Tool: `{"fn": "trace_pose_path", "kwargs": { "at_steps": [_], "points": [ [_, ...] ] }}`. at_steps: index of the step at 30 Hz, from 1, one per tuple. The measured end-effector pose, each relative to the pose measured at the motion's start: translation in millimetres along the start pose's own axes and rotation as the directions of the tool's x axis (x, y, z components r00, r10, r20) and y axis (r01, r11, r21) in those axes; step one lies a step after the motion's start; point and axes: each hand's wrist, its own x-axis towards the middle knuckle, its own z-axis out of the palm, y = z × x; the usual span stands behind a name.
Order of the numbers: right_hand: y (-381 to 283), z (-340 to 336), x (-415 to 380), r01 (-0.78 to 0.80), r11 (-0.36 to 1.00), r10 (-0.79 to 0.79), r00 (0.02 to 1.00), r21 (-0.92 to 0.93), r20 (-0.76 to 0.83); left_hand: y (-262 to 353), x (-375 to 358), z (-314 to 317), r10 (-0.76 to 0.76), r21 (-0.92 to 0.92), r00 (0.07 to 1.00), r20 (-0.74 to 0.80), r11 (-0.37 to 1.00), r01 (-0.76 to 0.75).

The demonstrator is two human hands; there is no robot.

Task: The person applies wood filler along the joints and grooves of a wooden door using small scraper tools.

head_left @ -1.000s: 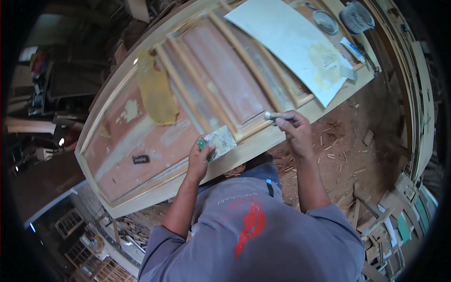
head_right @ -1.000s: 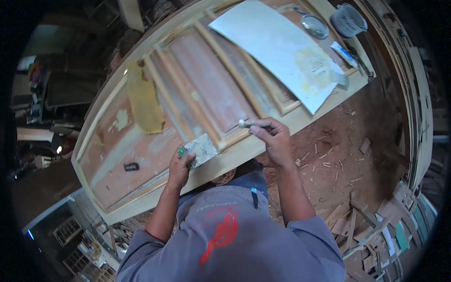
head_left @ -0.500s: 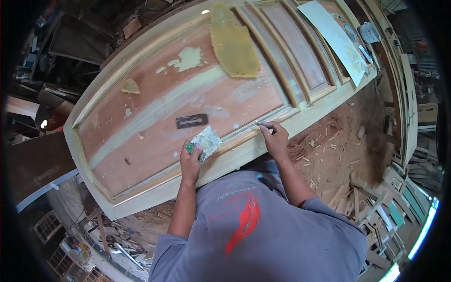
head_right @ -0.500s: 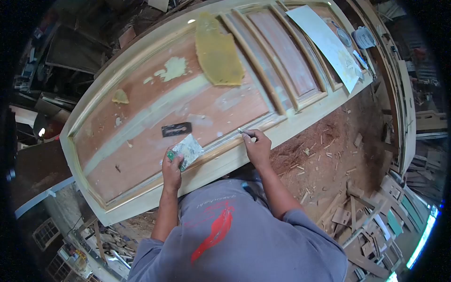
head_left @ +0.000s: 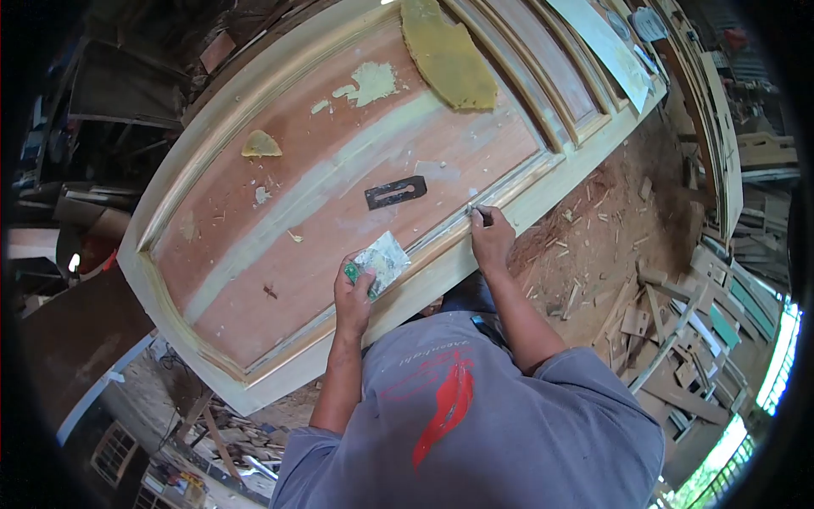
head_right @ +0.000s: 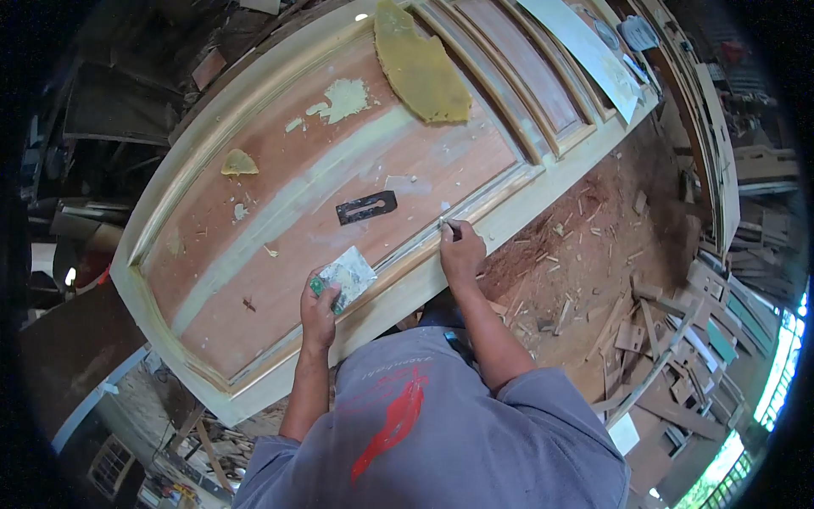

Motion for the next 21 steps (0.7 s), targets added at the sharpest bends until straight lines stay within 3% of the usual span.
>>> {"fn": "trace_pose_path", "kwargs": {
  "at_steps": [6, 12, 17, 20, 21],
  "points": [
    [-7.0, 16.0, -19.3, 0.208, 0.896, -0.263, 0.96, -0.393, -0.092, 4.5, 1.8, -24.0, -0.013, 0.025, 0.998, 0.055, 1.0, 0.012],
    [-6.1, 42.2, -40.0, 0.42, 0.794, -0.484, 0.874, -0.439, -0.039, 3.7, -3.2, -40.3, -0.008, 0.05, 0.995, 0.095, 0.999, 0.003],
    [-17.5, 56.5, -81.3, 0.447, 0.799, -0.464, 0.884, -0.401, 0.062, 7.4, -5.4, -45.7, 0.002, 0.04, 0.99, 0.144, 0.999, -0.008],
    [-27.5, 57.6, -106.1, 0.507, 0.816, -0.487, 0.862, -0.277, 0.145, 6.3, -5.0, -46.6, 0.004, 0.018, 0.985, 0.173, 1.0, -0.007],
    [-28.7, 55.2, -109.9, 0.445, 0.852, -0.404, 0.894, -0.277, 0.193, 5.4, -4.9, -47.4, 0.005, 0.011, 0.983, 0.182, 1.0, -0.007]
  ]
}}
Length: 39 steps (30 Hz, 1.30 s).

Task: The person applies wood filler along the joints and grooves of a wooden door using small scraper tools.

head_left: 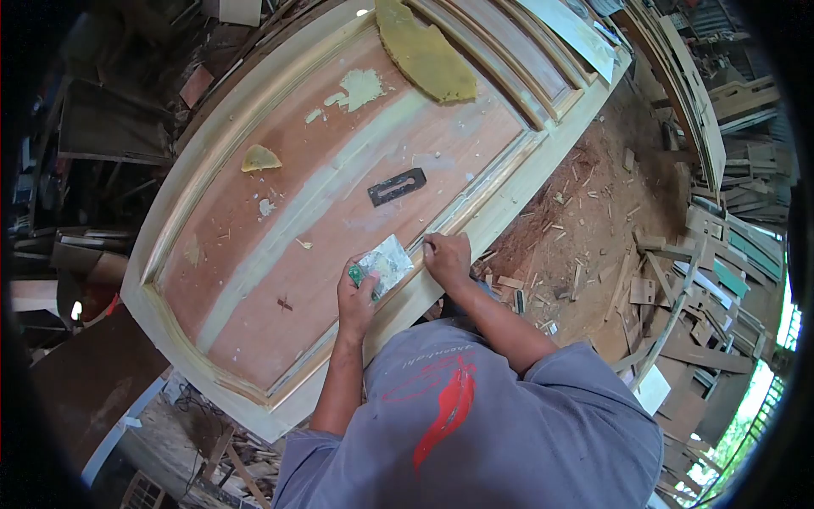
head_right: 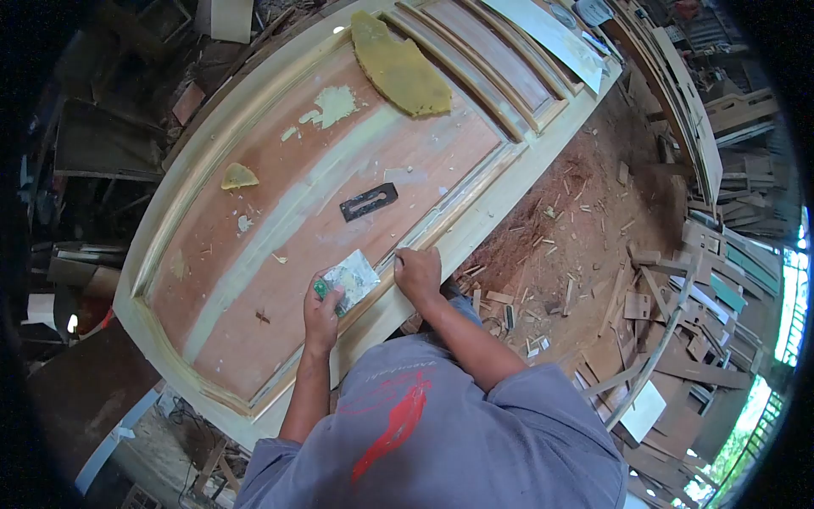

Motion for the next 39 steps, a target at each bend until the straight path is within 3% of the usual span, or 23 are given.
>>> {"fn": "trace_pose_path", "kwargs": {
  "at_steps": [3, 5, 7, 13, 16, 25, 34, 38, 39],
  "points": [
    [18.5, -11.8, 10.8, -0.14, 0.988, 0.147, 0.983, 0.064, -0.108, 3.2, -0.2, -2.0, 0.012, 0.029, 1.0, 0.02, 1.0, -0.013],
    [45.2, -24.9, 34.4, -0.311, 0.949, 0.303, 0.945, -0.051, -0.124, 2.1, -1.9, -4.8, 0.011, 0.063, 0.999, 0.034, 0.998, -0.013],
    [65.4, -33.1, 55.8, -0.318, 0.948, 0.306, 0.927, -0.02, -0.218, -4.5, 0.4, -8.9, 0.007, 0.094, 0.999, 0.052, 0.996, -0.012],
    [85.6, -21.0, 81.0, -0.246, 0.949, 0.208, 0.958, -0.195, -0.196, -1.2, -1.6, -2.4, 0.0, 0.146, 0.998, 0.069, 0.989, -0.01],
    [81.4, -20.4, 74.9, -0.203, 0.963, 0.15, 0.95, -0.175, -0.274, 1.0, -2.3, -0.9, 0.003, 0.133, 0.997, 0.079, 0.991, -0.013],
    [73.4, -9.6, 61.1, -0.057, 0.984, 0.021, 0.978, -0.17, -0.206, 1.9, -5.4, -3.7, -0.002, 0.11, 0.997, 0.072, 0.994, -0.006],
    [13.0, 17.5, -0.4, 0.069, 0.997, -0.071, 0.996, -0.039, -0.058, -2.3, -1.6, 1.0, -0.016, 0.139, 0.995, 0.094, 0.99, 0.003],
    [-21.7, 11.0, -21.6, 0.126, 0.978, -0.128, 0.992, 0.167, 0.005, 0.0, -2.1, 5.2, -0.01, 0.13, 0.995, 0.095, 0.992, -0.003],
    [-17.4, 14.0, -21.1, 0.059, 0.98, -0.056, 0.998, 0.189, -0.022, 0.3, -2.2, 4.8, -0.005, 0.142, 0.995, 0.096, 0.99, -0.009]
  ]
}}
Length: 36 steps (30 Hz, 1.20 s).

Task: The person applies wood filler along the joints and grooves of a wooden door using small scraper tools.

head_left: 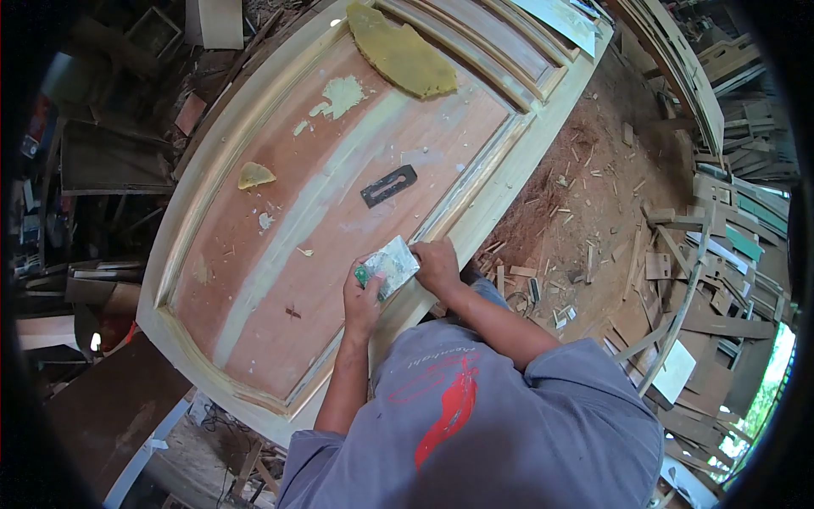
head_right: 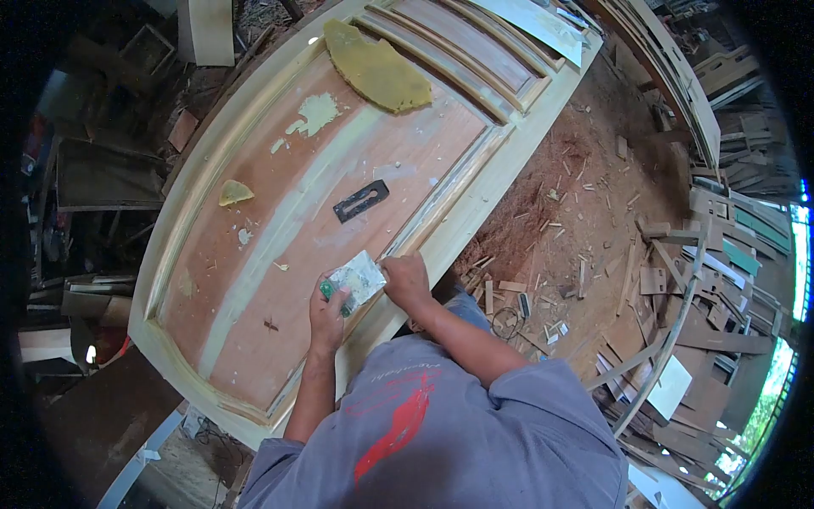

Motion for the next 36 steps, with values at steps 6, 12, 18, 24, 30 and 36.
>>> {"fn": "trace_pose_path", "kwargs": {
  "at_steps": [6, 12, 18, 24, 30, 36],
  "points": [
    [58.1, -54.1, 52.8, -0.261, 0.957, 0.235, 0.953, -0.125, -0.193, -8.2, -2.1, -8.0, 0.012, -0.016, 1.0, -0.019, 1.0, -0.012],
    [108.2, -74.8, 94.1, -0.269, 0.936, 0.227, 0.954, -0.226, -0.197, -2.4, -4.0, 0.3, 0.0, 0.005, 1.0, -0.005, 1.0, 0.0],
    [106.4, -68.1, 94.4, -0.226, 0.93, 0.193, 0.971, -0.289, -0.138, -2.6, -2.6, -1.3, -0.004, 0.015, 1.0, -0.017, 1.0, 0.004],
    [87.8, -54.2, 75.5, -0.143, 0.946, 0.125, 0.989, -0.29, -0.081, 3.3, -4.4, 3.1, -0.005, 0.008, 1.0, -0.019, 1.0, 0.005],
    [39.5, -21.1, 33.2, -0.076, 0.981, 0.074, 0.997, -0.178, -0.014, -1.1, -2.1, 0.6, 0.006, 0.015, 1.0, -0.019, 1.0, -0.006],
    [16.6, -10.9, 10.8, -0.1, 0.991, 0.096, 0.994, -0.088, -0.047, 5.3, -3.8, -2.8, 0.007, -0.007, 0.999, -0.034, 1.0, -0.007]
  ]
}}
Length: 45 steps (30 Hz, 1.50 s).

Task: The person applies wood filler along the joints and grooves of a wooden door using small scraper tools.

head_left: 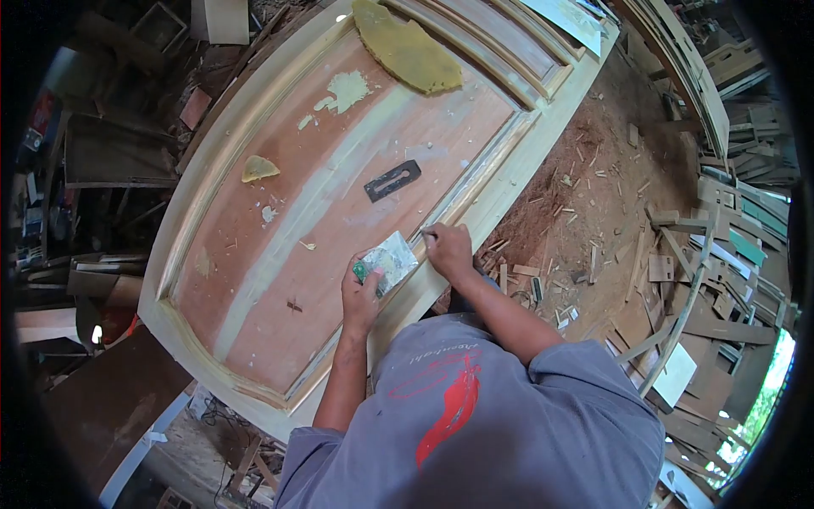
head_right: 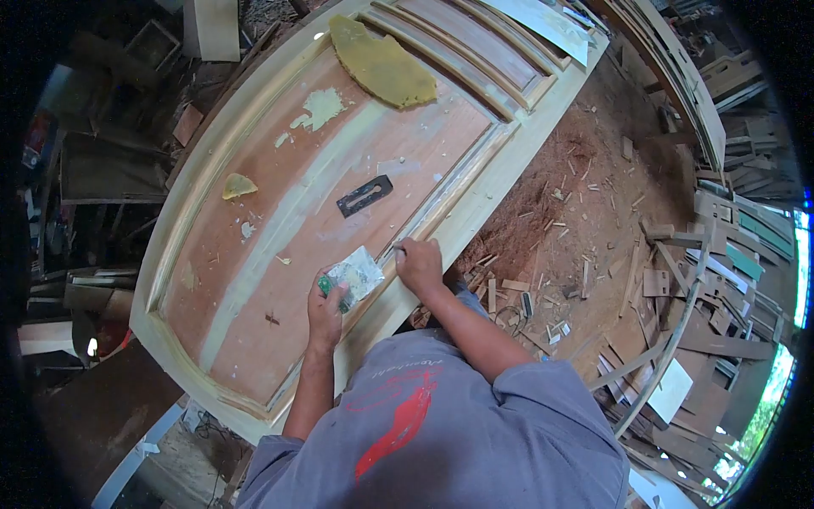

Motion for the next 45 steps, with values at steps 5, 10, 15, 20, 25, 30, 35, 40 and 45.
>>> {"fn": "trace_pose_path", "kwargs": {
  "at_steps": [5, 10, 15, 20, 25, 30, 35, 40, 45],
  "points": [
    [2.9, -4.8, 5.3, -0.021, 0.996, 0.01, 0.992, -0.085, -0.122, -7.8, -0.2, -7.9, 0.002, -0.017, 1.0, -0.008, 1.0, -0.002],
    [-6.7, 8.4, -1.8, 0.103, 0.986, -0.119, 0.986, -0.134, -0.117, -9.9, -2.8, -8.7, -0.002, -0.039, 1.0, -0.015, 0.999, 0.002],
    [-29.1, 23.7, -26.0, 0.196, 0.977, -0.193, 0.98, -0.081, 0.045, -8.3, -2.3, -7.7, 0.018, -0.017, 1.0, -0.007, 1.0, -0.018],
    [-31.6, 12.3, -30.2, 0.105, 0.995, -0.104, 0.991, 0.002, 0.086, -1.9, -1.7, -9.8, 0.046, -0.01, 0.999, -0.026, 0.999, -0.047],
    [8.0, -15.5, 13.0, -0.034, 0.993, 0.026, 0.997, -0.113, -0.069, 1.2, -5.4, -16.0, 0.033, -0.072, 0.998, -0.056, 0.997, -0.037],
    [19.3, -15.9, 28.5, -0.002, 0.988, -0.012, 0.996, -0.153, -0.09, -4.5, -3.6, -19.6, 0.054, -0.019, 0.997, -0.06, 0.998, -0.055],
    [17.3, -5.5, 22.6, 0.021, 0.993, -0.03, 0.996, -0.119, -0.08, 5.0, -6.5, -16.9, 0.054, -0.053, 0.995, -0.083, 0.997, -0.059],
    [-9.3, 7.4, -3.3, 0.078, 0.995, -0.076, 0.997, -0.059, 0.023, 13.5, -2.2, -27.1, 0.083, -0.093, 0.986, -0.144, 0.991, -0.097],
    [-38.5, 28.0, -40.2, 0.165, 0.984, -0.173, 0.979, 0.072, 0.109, 13.7, 2.1, -37.2, 0.097, -0.097, 0.983, -0.156, 0.989, -0.113]
  ]
}}
